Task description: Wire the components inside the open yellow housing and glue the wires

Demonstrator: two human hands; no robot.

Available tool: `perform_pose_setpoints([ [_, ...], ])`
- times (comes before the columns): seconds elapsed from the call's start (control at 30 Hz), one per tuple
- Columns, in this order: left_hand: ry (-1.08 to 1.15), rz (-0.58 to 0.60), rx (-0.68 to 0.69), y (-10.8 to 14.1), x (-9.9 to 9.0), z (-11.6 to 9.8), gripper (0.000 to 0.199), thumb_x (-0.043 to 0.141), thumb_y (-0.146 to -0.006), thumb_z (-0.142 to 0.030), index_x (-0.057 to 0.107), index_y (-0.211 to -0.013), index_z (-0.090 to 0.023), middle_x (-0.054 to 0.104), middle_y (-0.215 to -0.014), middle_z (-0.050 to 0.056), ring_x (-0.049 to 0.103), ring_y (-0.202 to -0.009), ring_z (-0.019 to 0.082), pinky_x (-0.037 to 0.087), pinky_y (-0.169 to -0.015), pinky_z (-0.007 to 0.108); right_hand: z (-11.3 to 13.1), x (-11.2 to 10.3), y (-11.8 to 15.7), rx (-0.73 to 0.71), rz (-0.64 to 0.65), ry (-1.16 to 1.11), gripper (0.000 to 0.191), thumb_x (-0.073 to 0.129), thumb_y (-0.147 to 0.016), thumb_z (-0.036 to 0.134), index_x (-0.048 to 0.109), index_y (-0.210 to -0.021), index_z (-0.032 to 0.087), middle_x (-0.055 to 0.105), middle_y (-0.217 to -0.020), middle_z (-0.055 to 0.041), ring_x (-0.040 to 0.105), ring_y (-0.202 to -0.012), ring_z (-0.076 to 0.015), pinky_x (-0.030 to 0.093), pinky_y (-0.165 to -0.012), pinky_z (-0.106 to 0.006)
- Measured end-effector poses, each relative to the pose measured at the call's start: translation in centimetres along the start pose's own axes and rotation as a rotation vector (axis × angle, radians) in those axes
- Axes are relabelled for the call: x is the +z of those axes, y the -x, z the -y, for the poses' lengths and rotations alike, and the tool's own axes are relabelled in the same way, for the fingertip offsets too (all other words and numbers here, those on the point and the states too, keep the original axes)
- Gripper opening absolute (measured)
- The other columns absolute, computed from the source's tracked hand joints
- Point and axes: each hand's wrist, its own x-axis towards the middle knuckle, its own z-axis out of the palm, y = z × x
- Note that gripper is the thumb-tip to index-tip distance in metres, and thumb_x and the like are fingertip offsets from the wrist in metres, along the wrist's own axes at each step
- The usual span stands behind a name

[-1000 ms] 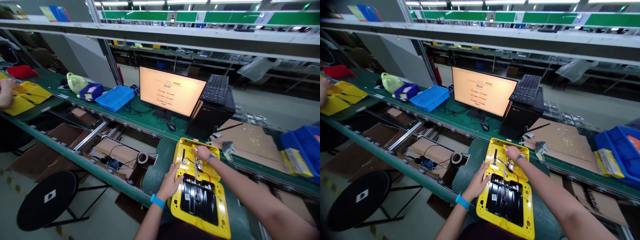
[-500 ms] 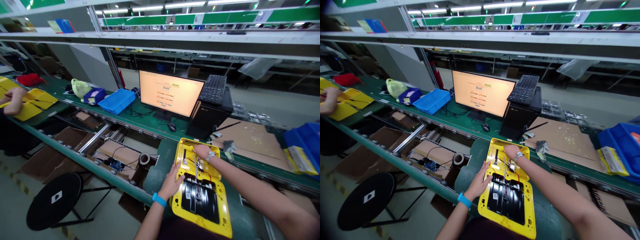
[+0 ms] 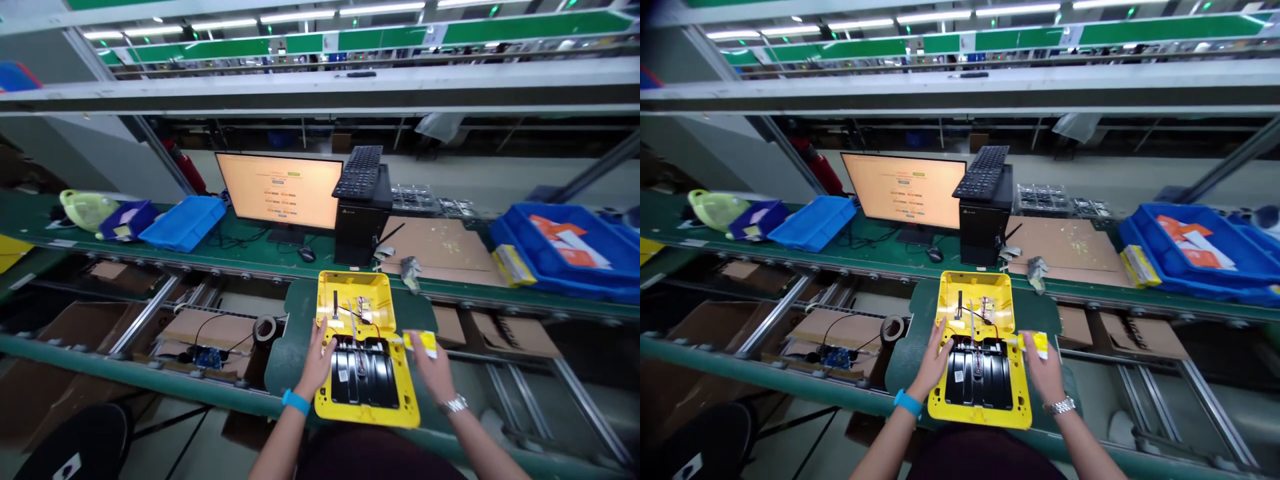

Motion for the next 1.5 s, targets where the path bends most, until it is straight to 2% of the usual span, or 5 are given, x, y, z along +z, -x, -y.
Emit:
perform_pose_setpoints([
  [0.1, -0.032, 0.002, -0.01, 0.1, 0.0, -0.2, 0.071, 0.043, -0.099, -0.065, 0.023, -0.162, -0.039, -0.004, -0.173, -0.004, -0.004, -0.159, 0.027, 0.02, -0.128, 0.049, -1.1, 0.7, 1.2, -0.01, 0.022, -0.023, 0.063, 0.062, -0.083, 0.075, 0.074, -0.099, 0.016, 0.074, -0.087, -0.0123, 0.069, -0.08, -0.0294, 0.055, -0.07, -0.037],
  [0.17, -0.054, -0.008, -0.009, 0.1, 0.1, -0.2, 0.07, 0.042, -0.099, -0.065, 0.024, -0.161, -0.038, -0.002, -0.173, -0.004, -0.004, -0.159, 0.027, 0.02, -0.128, 0.049, -1.6, 1.0, 1.4, -0.022, 0.038, -0.012, 0.061, 0.06, -0.085, 0.075, 0.072, -0.099, 0.016, 0.076, -0.094, -0.014, 0.07, -0.086, -0.0306, 0.055, -0.075, -0.038],
  [0.63, -0.058, -0.016, -0.029, 0.0, 0.4, 0.0, 0.07, 0.044, -0.098, -0.066, 0.027, -0.16, -0.04, -0.003, -0.173, -0.004, -0.004, -0.159, 0.026, 0.023, -0.128, 0.049, -3.4, 1.5, 1.2, -0.1, 0.116, 0.059, 0.051, 0.055, -0.095, 0.065, 0.068, -0.1, 0.017, 0.075, -0.085, -0.0112, 0.069, -0.073, -0.0254, 0.048, -0.06, -0.031],
  [1.33, -0.086, -0.027, -0.018, 0.0, 0.3, 0.1, 0.067, 0.043, -0.099, -0.066, 0.027, -0.16, -0.043, -0.002, -0.173, -0.006, -0.001, -0.159, 0.028, 0.026, -0.126, 0.054, -3.2, 1.3, 1.0, -0.098, 0.123, 0.076, 0.05, 0.054, -0.095, 0.066, 0.067, -0.099, 0.018, 0.075, -0.085, -0.0109, 0.069, -0.074, -0.026, 0.047, -0.058, -0.031],
  [1.5, -0.088, -0.036, -0.015, 0.0, 0.3, 0.3, 0.067, 0.045, -0.098, -0.067, 0.029, -0.159, -0.043, 0.002, -0.173, -0.005, 0.001, -0.159, 0.03, 0.027, -0.126, 0.055, -3.2, 1.2, 0.9, -0.111, 0.12, 0.109, 0.051, 0.052, -0.096, 0.067, 0.066, -0.098, 0.018, 0.073, -0.078, -0.0093, 0.067, -0.069, -0.0252, 0.046, -0.057, -0.031],
])
